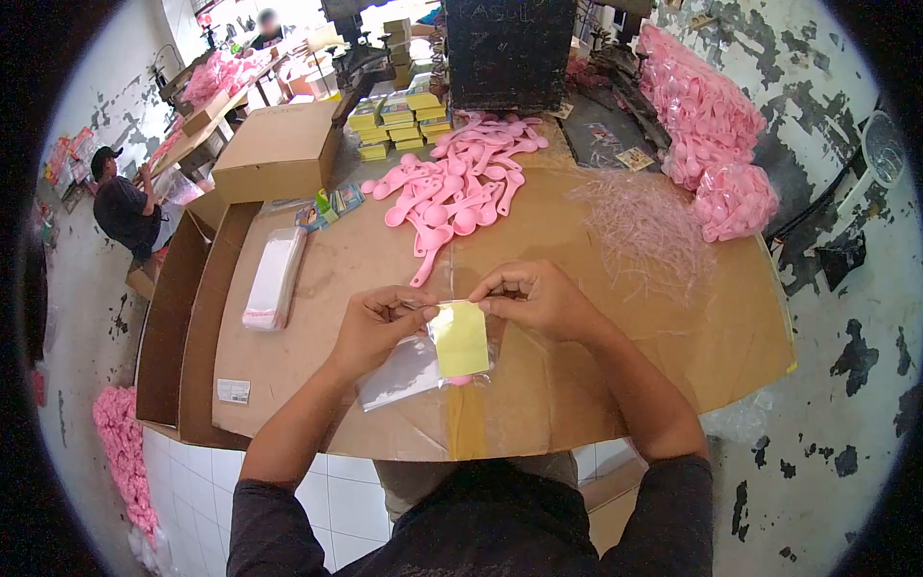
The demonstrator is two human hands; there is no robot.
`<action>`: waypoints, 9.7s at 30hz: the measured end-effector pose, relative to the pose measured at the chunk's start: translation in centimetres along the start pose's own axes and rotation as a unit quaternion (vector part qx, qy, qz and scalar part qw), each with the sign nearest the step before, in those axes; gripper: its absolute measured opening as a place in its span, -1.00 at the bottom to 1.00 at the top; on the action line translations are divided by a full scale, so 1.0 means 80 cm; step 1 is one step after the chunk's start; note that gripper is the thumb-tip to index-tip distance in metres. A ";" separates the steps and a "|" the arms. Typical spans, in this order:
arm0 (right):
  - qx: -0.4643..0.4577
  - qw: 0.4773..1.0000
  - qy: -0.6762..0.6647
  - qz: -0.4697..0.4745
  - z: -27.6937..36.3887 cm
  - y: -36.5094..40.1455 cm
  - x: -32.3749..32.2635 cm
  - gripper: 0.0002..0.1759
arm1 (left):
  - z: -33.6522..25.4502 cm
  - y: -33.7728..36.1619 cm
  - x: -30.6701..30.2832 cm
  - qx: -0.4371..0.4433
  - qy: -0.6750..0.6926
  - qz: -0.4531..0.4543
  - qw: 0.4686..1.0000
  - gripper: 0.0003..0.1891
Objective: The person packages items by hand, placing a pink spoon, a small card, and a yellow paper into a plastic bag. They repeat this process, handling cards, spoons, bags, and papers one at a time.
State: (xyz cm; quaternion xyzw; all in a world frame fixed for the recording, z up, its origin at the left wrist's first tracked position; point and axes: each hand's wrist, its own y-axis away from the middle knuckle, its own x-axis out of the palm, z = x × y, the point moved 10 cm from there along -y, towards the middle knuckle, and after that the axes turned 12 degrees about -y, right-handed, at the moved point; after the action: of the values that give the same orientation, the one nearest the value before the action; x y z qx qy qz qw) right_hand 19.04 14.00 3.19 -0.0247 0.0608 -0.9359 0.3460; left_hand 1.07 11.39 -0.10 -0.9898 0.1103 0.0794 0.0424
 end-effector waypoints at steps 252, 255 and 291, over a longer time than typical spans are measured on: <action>0.001 0.996 -0.061 -0.061 0.012 -0.011 0.036 -0.71 | -0.025 0.016 -0.006 0.004 0.014 -0.052 0.999 -0.73; 0.025 0.994 -0.078 -0.065 -0.003 -0.011 0.032 -0.74 | -0.018 0.014 -0.008 0.008 0.041 -0.051 0.998 -0.74; -0.013 0.999 0.041 -0.011 0.004 -0.002 0.002 -0.85 | -0.030 0.012 -0.003 0.119 -0.047 0.015 0.992 -0.81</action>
State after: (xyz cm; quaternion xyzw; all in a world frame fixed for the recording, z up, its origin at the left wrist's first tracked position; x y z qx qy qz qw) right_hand 18.80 14.00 3.51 0.0085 0.0871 -0.9391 0.3324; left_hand 0.97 10.25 2.20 -0.9712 0.1314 0.1123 0.1637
